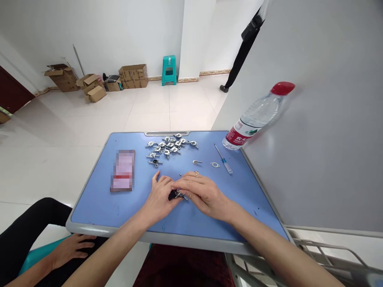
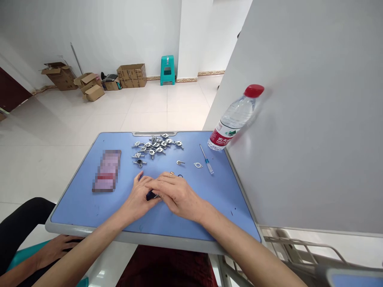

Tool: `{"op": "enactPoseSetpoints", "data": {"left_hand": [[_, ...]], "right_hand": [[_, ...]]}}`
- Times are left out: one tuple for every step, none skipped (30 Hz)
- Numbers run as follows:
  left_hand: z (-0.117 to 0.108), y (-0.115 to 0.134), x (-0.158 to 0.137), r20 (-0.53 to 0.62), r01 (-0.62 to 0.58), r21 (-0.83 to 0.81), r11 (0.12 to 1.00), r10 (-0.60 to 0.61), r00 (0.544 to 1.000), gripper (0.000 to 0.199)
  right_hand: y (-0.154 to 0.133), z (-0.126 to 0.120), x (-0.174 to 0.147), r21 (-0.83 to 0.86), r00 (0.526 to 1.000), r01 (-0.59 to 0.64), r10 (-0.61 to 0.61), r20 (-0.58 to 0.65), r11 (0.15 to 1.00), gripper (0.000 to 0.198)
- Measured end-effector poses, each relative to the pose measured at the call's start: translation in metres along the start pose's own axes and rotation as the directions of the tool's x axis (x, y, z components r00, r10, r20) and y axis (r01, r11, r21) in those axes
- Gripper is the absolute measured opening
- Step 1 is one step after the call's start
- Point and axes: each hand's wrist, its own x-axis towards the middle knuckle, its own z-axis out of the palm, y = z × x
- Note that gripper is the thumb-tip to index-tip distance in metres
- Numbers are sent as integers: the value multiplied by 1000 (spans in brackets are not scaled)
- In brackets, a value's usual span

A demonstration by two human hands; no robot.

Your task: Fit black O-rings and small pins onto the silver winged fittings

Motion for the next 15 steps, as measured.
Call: {"op": "enactPoseSetpoints", "data": {"left_hand": [[0, 0, 0, -1, 0, 0, 1000, 0, 1000, 10], [0, 1, 1, -2, 0, 1, 1000, 0, 1000, 10], [-1, 2, 1, -3, 2, 1, 1000, -2, 1000, 11], [-1, 2, 1, -5, 3, 2, 1000, -3, 1000, 11], [-1, 2, 1, -7, 3, 4, 1000, -3, 1000, 12], [-1, 3, 1, -9, 1, 7, 1000, -1, 1000, 12], [-1, 3, 1, -11, -1, 11, 1000, 1, 1000, 13], [-1, 3, 1, -13, -1, 15, 1000, 2, 1000, 14], [-1, 3, 1, -16, -1, 19, 1000, 1, 1000, 14], [-1, 3, 1, -17, 1, 19, 1000, 0, 1000, 13], [-1, 3, 1, -17, 3, 15, 1000, -3, 1000, 12], [-1, 3, 1, -17, 7, 7, 1000, -7, 1000, 12], [-1, 3, 1, -16, 8, -3, 1000, -8, 1000, 11], [-1, 3, 1, -15, 7, -12, 1000, -7, 1000, 11], [-1, 3, 1, -14, 5, -17, 1000, -5, 1000, 12]], "right_hand": [[0, 1, 0, -2, 999, 0, 0, -33, 1000, 23], [0, 3, 0, -18, 998, -3, 2, -67, 1000, 20], [0, 5, 0, -43, 995, -12, 8, -97, 999, 17], [0, 7, 0, -70, 992, -26, 18, -122, 997, 13], [1, 10, 0, -93, 989, -43, 29, -144, 995, 10], [1, 12, 0, -109, 986, -61, 43, -160, 992, 8], [2, 13, -1, -119, 983, -81, 60, -171, 990, 9], [3, 14, -1, -124, 982, -101, 78, -174, 987, 9], [3, 13, -1, -128, 982, -109, 87, -171, 986, 11], [4, 12, -2, -129, 985, -103, 83, -155, 986, 13], [4, 10, -2, -127, 990, -84, 68, -126, 988, 16], [4, 8, -2, -122, 995, -59, 49, -86, 991, 20], [4, 5, -2, -112, 999, -34, 29, -40, 993, 24], [4, 3, -2, -97, 1000, -16, 16, 8, 995, 27], [3, 0, -1, -75, 999, -5, 8, 43, 997, 29]]}}
